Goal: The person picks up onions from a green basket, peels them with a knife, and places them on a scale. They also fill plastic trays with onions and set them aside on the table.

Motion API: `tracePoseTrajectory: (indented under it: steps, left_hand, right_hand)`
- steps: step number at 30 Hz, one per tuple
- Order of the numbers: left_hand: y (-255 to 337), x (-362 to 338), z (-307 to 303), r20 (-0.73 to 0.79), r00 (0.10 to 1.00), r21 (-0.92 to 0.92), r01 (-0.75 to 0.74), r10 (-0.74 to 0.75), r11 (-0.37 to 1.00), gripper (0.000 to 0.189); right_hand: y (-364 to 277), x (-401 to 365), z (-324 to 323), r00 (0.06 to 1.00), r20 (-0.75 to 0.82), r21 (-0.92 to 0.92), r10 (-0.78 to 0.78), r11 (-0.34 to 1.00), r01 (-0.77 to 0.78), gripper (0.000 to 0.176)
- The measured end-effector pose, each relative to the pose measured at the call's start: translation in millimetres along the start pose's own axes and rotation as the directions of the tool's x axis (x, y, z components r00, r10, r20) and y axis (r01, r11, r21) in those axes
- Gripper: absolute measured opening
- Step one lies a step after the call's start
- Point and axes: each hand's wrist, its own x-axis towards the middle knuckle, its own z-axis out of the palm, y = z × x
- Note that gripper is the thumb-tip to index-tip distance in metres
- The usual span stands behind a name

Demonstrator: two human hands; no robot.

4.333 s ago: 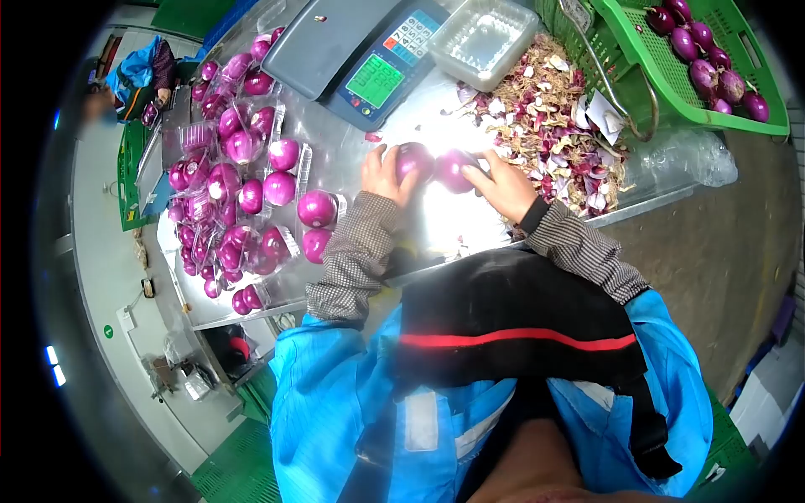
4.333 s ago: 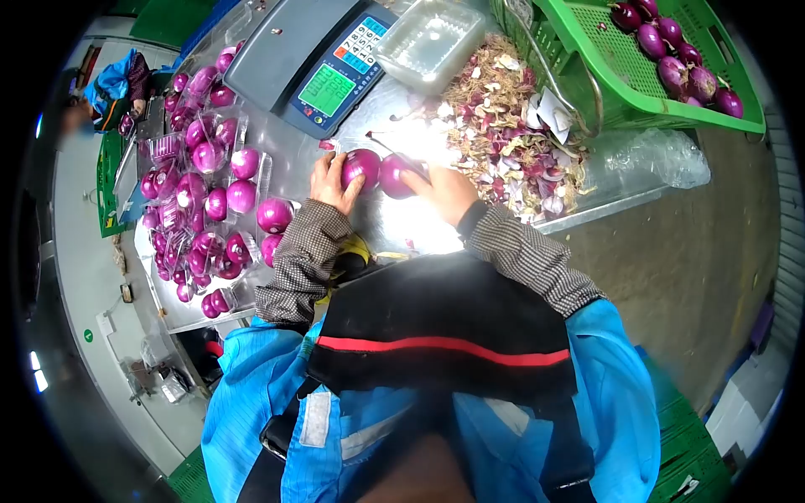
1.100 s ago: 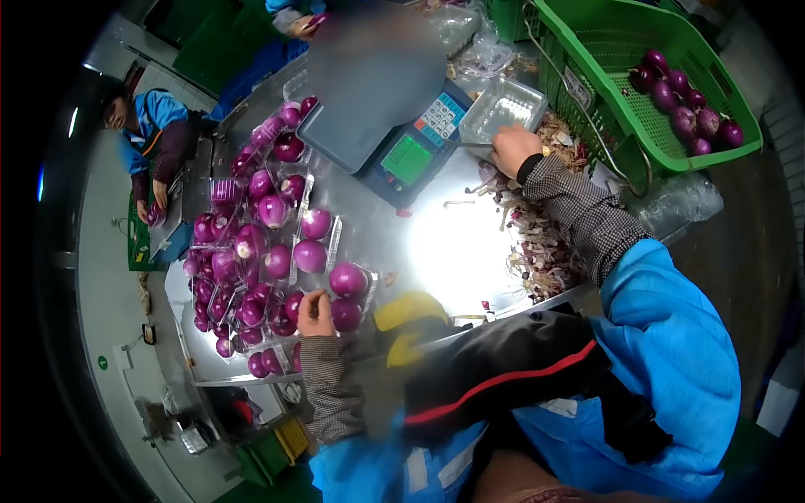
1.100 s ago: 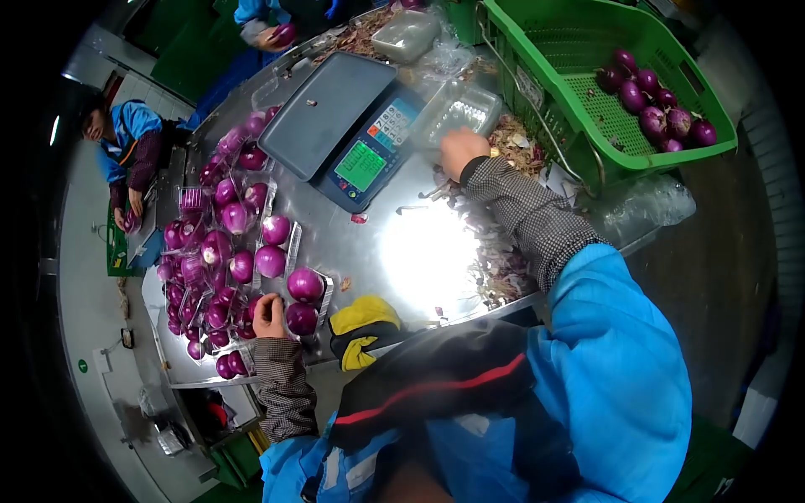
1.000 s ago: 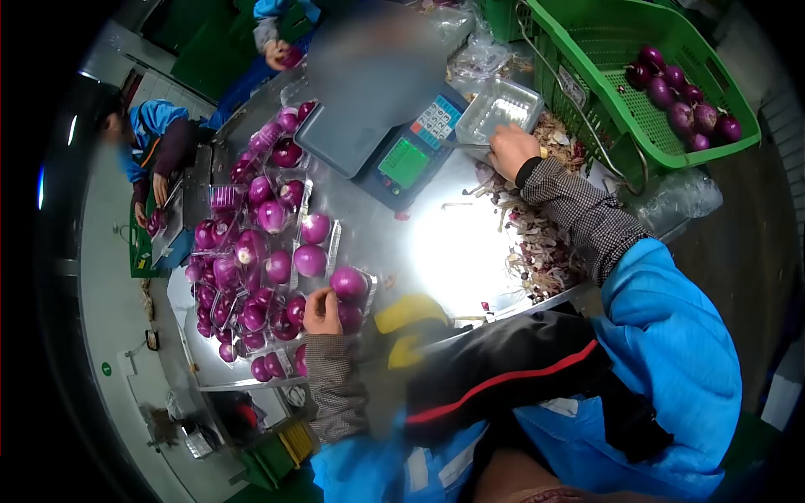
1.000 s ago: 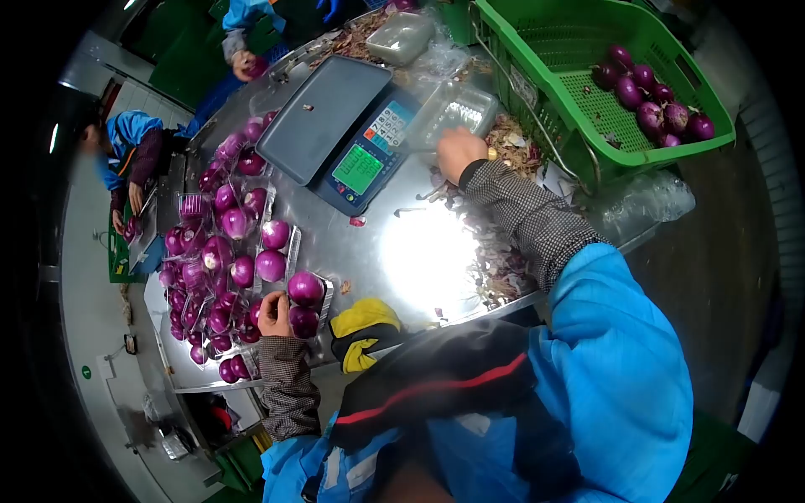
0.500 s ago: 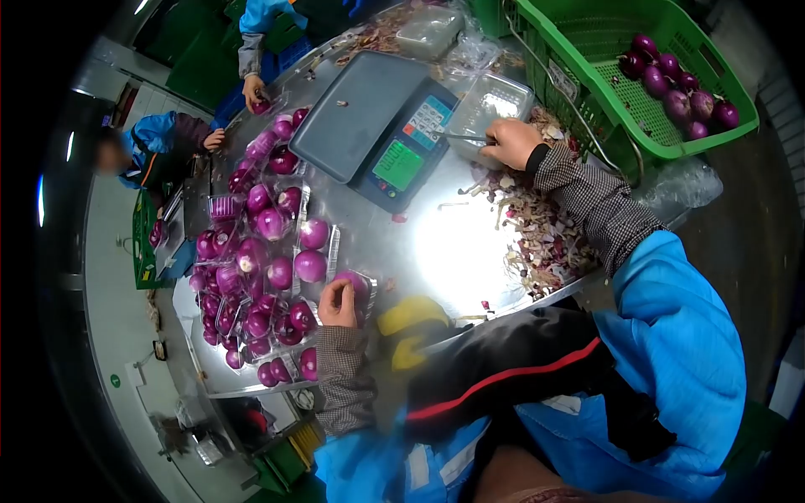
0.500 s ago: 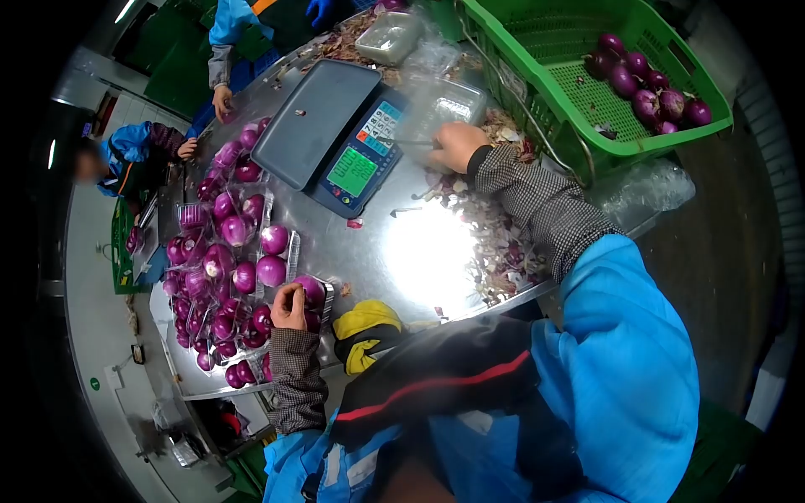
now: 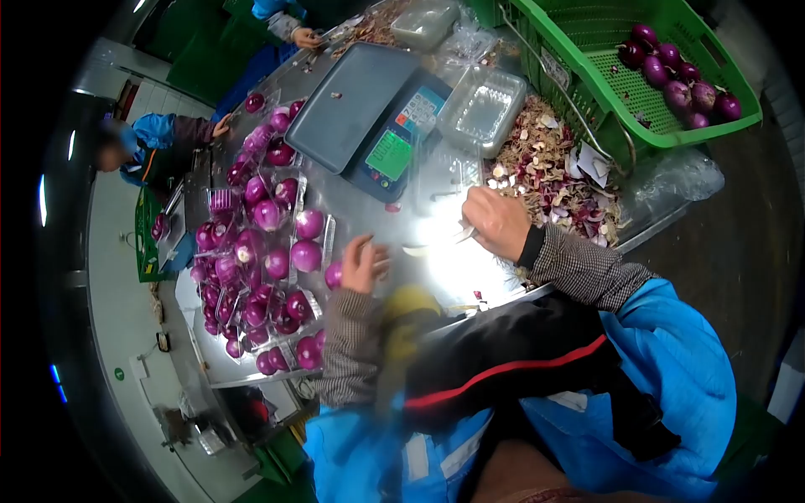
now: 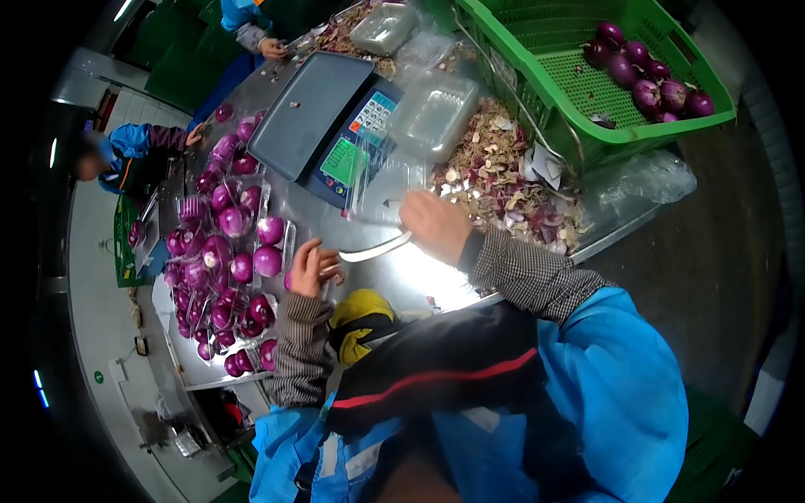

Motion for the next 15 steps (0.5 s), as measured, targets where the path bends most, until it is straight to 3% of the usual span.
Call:
tracePoseTrajectory:
  steps: [2, 3, 5, 7, 9, 10, 13, 15]
  left_hand:
    - [-10, 3, 45, 0.206, 0.955, -0.364, 0.276, -0.212, 0.89, 0.092]
    - [-29, 10, 51, 0.371, 0.89, -0.521, 0.435, -0.264, 0.735, 0.09]
    - [-22, 11, 90, 0.466, 0.852, -0.697, 0.519, -0.238, 0.494, 0.085]
    - [-27, 12, 101, 0.498, 0.838, -0.711, 0.541, -0.221, 0.448, 0.081]
    - [-19, 12, 110, 0.492, 0.851, -0.689, 0.508, -0.181, 0.516, 0.081]
    - [-18, 11, 112, 0.488, 0.858, -0.679, 0.49, -0.162, 0.547, 0.081]
    - [-22, 7, 114, 0.424, 0.899, -0.653, 0.386, -0.108, 0.651, 0.081]
    - [-8, -5, 122, 0.397, 0.908, -0.71, 0.398, -0.136, 0.581, 0.081]
  right_hand:
    - [-15, -14, 12, 0.994, 0.091, 0.136, 0.059, 0.988, -0.071, 0.019]
    - [-20, -19, 15, 0.987, 0.137, 0.195, 0.083, 0.975, -0.109, 0.02]
    - [-29, -26, 16, 0.986, 0.162, 0.289, 0.032, 0.954, -0.078, 0.021]
    - [-26, -34, 16, 0.979, 0.202, 0.295, 0.03, 0.951, -0.09, 0.022]
    - [-23, -39, 9, 0.962, 0.274, 0.244, 0.024, 0.965, -0.094, 0.023]
    - [-25, -41, 6, 0.95, 0.296, 0.216, 0.095, 0.963, -0.163, 0.021]
    - [-26, -37, -3, 0.936, 0.326, 0.335, 0.131, 0.91, -0.244, 0.018]
    - [-19, -38, -2, 0.909, 0.388, 0.469, 0.153, 0.816, -0.338, 0.017]
